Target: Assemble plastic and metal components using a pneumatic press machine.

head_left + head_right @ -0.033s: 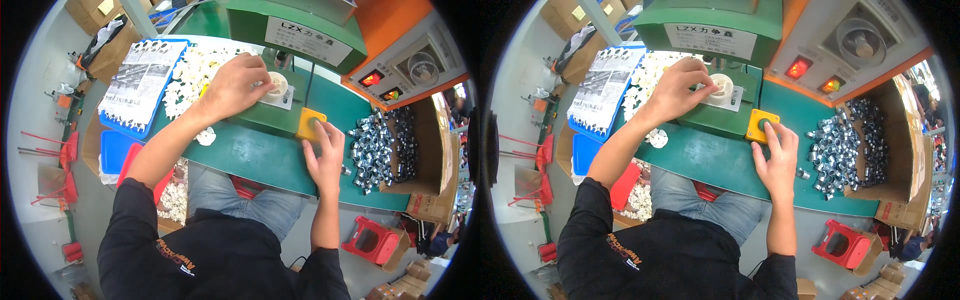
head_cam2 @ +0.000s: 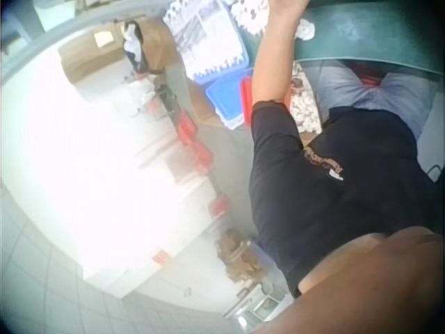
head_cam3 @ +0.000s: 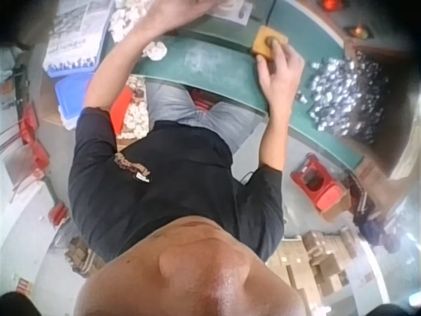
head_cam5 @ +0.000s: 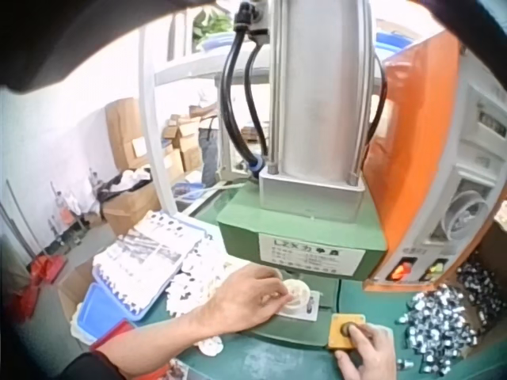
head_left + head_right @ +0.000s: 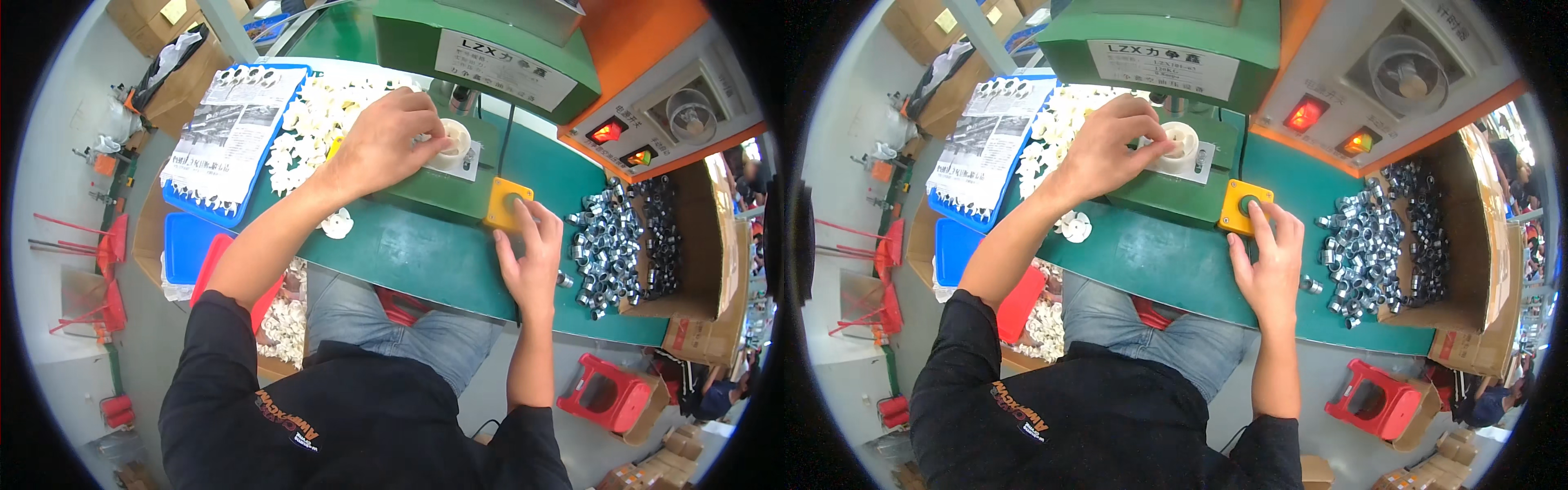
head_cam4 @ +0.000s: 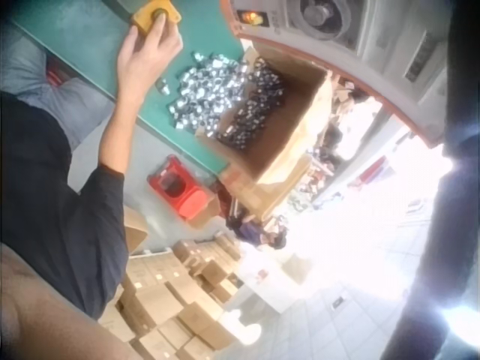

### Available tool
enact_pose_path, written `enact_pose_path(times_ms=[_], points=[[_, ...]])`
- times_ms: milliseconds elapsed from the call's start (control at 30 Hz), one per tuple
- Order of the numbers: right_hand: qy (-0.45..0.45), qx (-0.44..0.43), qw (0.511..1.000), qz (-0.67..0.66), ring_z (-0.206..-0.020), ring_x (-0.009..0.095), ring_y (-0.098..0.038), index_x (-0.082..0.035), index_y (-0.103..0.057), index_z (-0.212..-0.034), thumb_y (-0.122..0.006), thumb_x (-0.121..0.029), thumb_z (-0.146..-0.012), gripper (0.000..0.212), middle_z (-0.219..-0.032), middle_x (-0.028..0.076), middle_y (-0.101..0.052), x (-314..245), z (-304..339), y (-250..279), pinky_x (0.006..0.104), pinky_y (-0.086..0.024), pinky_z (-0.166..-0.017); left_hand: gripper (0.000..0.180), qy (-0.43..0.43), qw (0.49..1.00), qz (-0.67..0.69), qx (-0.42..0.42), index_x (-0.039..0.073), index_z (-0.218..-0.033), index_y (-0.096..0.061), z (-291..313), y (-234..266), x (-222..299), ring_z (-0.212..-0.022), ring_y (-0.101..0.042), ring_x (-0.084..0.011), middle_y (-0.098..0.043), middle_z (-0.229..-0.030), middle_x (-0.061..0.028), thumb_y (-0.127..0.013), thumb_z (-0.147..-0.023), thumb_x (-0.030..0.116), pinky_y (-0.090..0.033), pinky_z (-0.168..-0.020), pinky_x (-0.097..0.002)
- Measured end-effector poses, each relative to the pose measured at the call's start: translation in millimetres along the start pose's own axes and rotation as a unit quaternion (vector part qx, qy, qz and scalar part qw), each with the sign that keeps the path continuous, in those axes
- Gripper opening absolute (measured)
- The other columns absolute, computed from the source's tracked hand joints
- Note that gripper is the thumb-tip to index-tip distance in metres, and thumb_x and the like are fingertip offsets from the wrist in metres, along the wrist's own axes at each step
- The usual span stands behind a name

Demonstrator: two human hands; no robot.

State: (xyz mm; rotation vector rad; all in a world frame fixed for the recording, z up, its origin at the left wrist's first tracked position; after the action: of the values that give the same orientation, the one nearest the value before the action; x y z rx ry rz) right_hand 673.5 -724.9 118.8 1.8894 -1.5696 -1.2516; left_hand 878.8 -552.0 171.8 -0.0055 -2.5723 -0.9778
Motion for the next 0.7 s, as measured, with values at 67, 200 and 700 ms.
enact_pose_path(times_ms=[67, 200, 700], points=[[-0.003, -0.001, 1.000, -0.003, -0.116, 0.038, -0.056, 0.000, -0.066, -0.128, -0.081, -0.008, -0.079, 0.051, -0.127, 0.018, -0.060, 0.6, 1.0, -1.6, 0.0459, -0.050, -0.099, 0.012, 0.011, 0.999, 0.037, 0.013, 0.004, -0.083, -0.073, 1.0, -1.6, -0.3, -0.085, -0.064, -0.0273, -0.065, -0.089, -0.0082, -0.082, -0.083, 0.012, -0.052, -0.073, -0.0391], [-0.006, -0.002, 1.000, -0.004, -0.116, 0.037, -0.056, 0.000, -0.066, -0.128, -0.081, -0.008, -0.079, 0.051, -0.127, 0.017, -0.060, 0.8, 1.6, -3.5, 0.0459, -0.050, -0.099, 0.012, 0.017, 1.000, 0.024, 0.002, 0.004, -0.084, -0.074, 4.1, -0.3, 0.9, -0.086, -0.065, -0.0281, -0.066, -0.090, -0.0089, -0.081, -0.085, 0.013, -0.053, -0.074, -0.0399], [-0.008, 0.006, 1.000, 0.006, -0.116, 0.037, -0.056, 0.000, -0.067, -0.128, -0.080, -0.007, -0.080, 0.050, -0.127, 0.017, -0.060, -2.7, 2.3, -4.0, 0.0455, -0.050, -0.098, 0.012, 0.055, 0.997, -0.046, 0.006, 0.005, -0.093, -0.074, 23.7, 25.4, 4.1, -0.090, -0.064, -0.0319, -0.066, -0.094, -0.0123, -0.078, -0.086, 0.015, -0.053, -0.079, -0.0409]])
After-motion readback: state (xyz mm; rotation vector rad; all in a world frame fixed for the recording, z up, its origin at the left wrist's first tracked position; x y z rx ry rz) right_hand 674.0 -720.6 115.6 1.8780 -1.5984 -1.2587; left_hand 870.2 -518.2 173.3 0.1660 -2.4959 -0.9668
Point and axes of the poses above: each hand's wrist, its own z-axis away from the middle knuckle, its own y-axis out of the back of the hand, x = y × z, the point moved 4 cm from there along -z, towards the middle knuckle
